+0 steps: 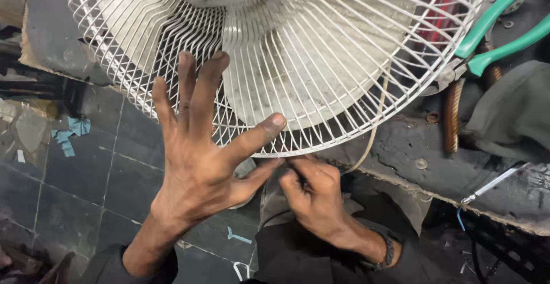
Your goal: The person secures a white electric fan's front wire grille to its stand using a thin white wire. They thread the wire through the grille and the stand, twist it to tighten, and trim the excess with pliers.
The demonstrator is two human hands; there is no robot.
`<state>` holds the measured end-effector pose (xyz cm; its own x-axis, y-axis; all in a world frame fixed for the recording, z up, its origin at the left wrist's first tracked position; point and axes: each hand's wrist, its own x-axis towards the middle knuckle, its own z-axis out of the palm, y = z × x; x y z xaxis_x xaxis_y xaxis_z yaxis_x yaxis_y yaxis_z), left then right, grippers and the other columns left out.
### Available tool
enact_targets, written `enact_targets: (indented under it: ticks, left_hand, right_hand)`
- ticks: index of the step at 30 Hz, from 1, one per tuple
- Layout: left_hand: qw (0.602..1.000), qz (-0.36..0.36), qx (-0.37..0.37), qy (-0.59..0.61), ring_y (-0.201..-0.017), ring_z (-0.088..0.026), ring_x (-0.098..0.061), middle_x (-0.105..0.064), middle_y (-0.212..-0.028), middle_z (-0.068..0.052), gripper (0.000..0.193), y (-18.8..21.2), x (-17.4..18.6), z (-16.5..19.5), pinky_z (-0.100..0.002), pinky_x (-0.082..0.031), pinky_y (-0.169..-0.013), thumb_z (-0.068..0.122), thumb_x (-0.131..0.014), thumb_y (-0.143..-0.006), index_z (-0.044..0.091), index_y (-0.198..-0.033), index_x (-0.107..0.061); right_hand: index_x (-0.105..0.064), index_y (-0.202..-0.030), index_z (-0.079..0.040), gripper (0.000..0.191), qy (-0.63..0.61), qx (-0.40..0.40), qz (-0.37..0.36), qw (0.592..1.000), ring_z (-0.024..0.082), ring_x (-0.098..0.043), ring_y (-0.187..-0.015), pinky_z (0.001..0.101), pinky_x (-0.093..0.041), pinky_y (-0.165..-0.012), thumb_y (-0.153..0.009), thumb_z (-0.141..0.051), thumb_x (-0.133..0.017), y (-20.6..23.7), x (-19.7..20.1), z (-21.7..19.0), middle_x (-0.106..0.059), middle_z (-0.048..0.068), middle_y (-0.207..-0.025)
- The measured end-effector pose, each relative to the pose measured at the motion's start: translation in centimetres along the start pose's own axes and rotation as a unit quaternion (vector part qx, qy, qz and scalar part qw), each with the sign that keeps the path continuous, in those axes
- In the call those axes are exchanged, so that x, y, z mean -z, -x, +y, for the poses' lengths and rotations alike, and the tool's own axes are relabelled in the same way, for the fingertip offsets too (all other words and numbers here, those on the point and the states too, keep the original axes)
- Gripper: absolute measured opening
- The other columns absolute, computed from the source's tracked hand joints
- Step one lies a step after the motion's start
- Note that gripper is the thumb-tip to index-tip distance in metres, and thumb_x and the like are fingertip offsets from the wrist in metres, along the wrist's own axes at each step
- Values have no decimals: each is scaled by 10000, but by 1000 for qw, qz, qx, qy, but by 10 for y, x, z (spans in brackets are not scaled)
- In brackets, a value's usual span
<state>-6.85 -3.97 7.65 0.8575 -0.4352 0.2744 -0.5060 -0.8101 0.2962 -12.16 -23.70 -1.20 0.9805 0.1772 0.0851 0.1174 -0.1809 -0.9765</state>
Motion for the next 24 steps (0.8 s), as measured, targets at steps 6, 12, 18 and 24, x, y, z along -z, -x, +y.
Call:
enact_targets:
  ticks: [6,12,18,24]
  left_hand:
    - [999,28,-15,-3,-1578,-469,-93,-251,-1654,-267,652,4,-6,-2,-683,52,-1273,527,-929,-852,453,-1414,-607]
    - [999,49,-14,8,-1587,-416,-66,-235,-1673,-216,553,7,-10,-3,-674,57,-1282,463,-939,-850,432,-1345,-694]
    - [998,58,-12,19,-1589,-404,-62,-245,-1670,-214,534,6,-13,-4,-677,65,-1284,443,-952,-820,409,-1303,-726]
    - [997,66,-19,28,-1590,-404,-68,-266,-1662,-211,491,5,-14,-7,-650,72,-1287,386,-929,-803,396,-1262,-754]
  right_hand:
    - [-649,-1092,69,202,3,121,10,993,283,-703,-788,346,-559,-691,-895,71,-606,-7,-5,7,-698,166,-933]
    - [-627,-1081,88,206,-14,154,8,988,268,-685,-763,344,-538,-665,-882,121,-589,-5,-8,14,-686,165,-915]
    - [-638,-1044,104,189,4,154,23,988,213,-663,-687,322,-513,-595,-859,130,-605,-5,-13,21,-677,145,-849]
    - [-638,-1047,112,187,2,185,24,982,218,-682,-682,319,-529,-575,-861,89,-635,-4,-14,23,-673,152,-849]
